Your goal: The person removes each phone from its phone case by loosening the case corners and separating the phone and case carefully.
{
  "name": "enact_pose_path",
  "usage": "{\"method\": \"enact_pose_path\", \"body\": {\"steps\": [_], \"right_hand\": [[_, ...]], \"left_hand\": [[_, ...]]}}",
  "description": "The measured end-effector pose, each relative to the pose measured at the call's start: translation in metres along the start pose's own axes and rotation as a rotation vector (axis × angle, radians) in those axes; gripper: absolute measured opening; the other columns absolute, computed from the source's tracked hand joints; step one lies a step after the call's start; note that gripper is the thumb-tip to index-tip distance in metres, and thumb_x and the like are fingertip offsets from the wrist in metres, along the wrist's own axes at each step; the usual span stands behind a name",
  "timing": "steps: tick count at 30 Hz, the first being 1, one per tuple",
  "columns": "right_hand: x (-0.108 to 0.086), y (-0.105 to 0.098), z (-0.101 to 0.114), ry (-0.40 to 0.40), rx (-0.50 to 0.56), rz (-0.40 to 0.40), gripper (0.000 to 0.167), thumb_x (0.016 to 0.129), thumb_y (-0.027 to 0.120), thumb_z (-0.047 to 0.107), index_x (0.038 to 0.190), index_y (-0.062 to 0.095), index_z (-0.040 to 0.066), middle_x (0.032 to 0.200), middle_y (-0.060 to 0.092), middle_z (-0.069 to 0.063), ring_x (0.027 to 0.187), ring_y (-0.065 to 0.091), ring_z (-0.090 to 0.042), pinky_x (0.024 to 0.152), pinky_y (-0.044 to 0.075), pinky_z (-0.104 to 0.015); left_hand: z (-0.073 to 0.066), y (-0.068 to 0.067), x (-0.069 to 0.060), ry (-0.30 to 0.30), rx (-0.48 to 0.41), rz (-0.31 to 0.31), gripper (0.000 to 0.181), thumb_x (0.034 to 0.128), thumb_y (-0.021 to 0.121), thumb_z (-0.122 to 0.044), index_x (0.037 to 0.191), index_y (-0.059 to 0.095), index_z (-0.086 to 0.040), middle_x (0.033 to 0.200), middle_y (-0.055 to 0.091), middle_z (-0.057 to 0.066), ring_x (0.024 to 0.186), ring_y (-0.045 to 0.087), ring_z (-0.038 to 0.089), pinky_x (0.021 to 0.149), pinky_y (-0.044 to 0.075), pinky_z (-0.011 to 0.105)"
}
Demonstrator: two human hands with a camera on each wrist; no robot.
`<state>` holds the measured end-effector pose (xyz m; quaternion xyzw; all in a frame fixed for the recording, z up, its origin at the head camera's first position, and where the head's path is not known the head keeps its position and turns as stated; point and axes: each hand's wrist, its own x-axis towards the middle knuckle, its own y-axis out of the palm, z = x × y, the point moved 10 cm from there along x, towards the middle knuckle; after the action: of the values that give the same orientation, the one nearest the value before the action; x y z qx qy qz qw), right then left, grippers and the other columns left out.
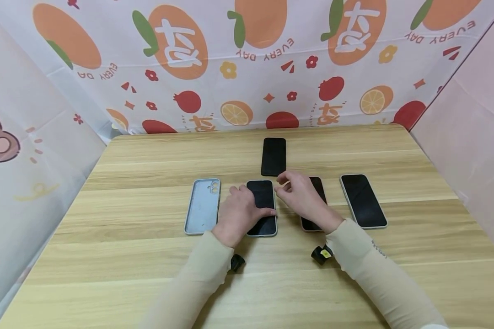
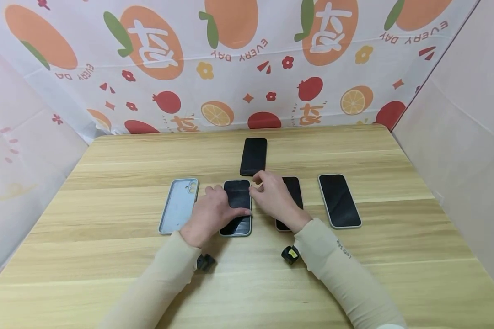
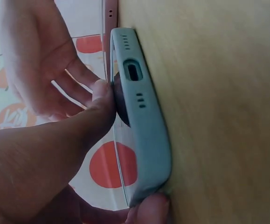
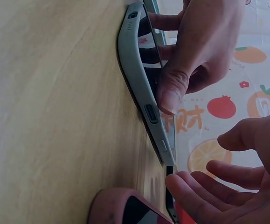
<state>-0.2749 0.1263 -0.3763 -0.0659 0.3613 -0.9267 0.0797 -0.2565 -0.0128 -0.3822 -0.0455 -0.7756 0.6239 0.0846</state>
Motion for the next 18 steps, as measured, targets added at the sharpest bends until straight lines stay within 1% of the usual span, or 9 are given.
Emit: {"method": "enact_pose_path", "body": {"steps": [5,7,11,13,18], "right_hand": [[0.0,0.002,-0.001,0.006,-0.006,0.001,0.027,0.095,0.064,0.016,0.117,0.064,0.001,0.116,0.066,-0.013,0.097,0.067,-0.023,0.085,0.057,-0.038],[0.0,0.003,-0.002,0.009,-0.008,0.001,0.026,0.094,0.063,0.016,0.116,0.064,0.002,0.115,0.066,-0.012,0.097,0.067,-0.022,0.085,0.057,-0.038],[-0.001,0.007,-0.002,0.026,-0.005,0.024,0.026,0.094,0.061,0.015,0.117,0.064,0.003,0.117,0.066,-0.011,0.099,0.067,-0.021,0.085,0.056,-0.037],[-0.001,0.01,-0.002,0.036,-0.004,0.042,0.027,0.094,0.06,0.015,0.118,0.064,0.003,0.118,0.066,-0.011,0.101,0.068,-0.021,0.085,0.056,-0.037],[-0.003,0.016,-0.002,0.053,0.0,0.076,0.028,0.095,0.059,0.014,0.12,0.063,0.002,0.12,0.066,-0.013,0.103,0.068,-0.022,0.086,0.057,-0.036]], "left_hand": [[0.001,0.002,0.003,-0.031,-0.015,0.014,0.089,0.0643,0.079,-0.071,0.1,0.06,0.008,0.082,0.059,0.018,0.054,0.054,0.021,0.047,0.051,0.032],[0.003,0.004,0.004,-0.049,-0.032,0.042,0.087,0.0648,0.08,-0.069,0.101,0.059,0.007,0.083,0.059,0.018,0.058,0.056,0.022,0.051,0.052,0.034],[0.008,0.008,0.008,-0.064,-0.084,0.093,0.084,0.0671,0.082,-0.065,0.103,0.058,0.007,0.087,0.061,0.019,0.069,0.059,0.026,0.061,0.056,0.037],[0.01,0.01,0.009,-0.074,-0.132,0.118,0.083,0.0682,0.083,-0.062,0.106,0.057,0.007,0.09,0.061,0.02,0.073,0.06,0.027,0.066,0.056,0.039],[0.016,0.019,0.011,-0.119,-0.309,0.198,0.078,0.073,0.084,-0.052,0.115,0.053,0.007,0.101,0.059,0.021,0.081,0.06,0.027,0.075,0.055,0.039]]}}
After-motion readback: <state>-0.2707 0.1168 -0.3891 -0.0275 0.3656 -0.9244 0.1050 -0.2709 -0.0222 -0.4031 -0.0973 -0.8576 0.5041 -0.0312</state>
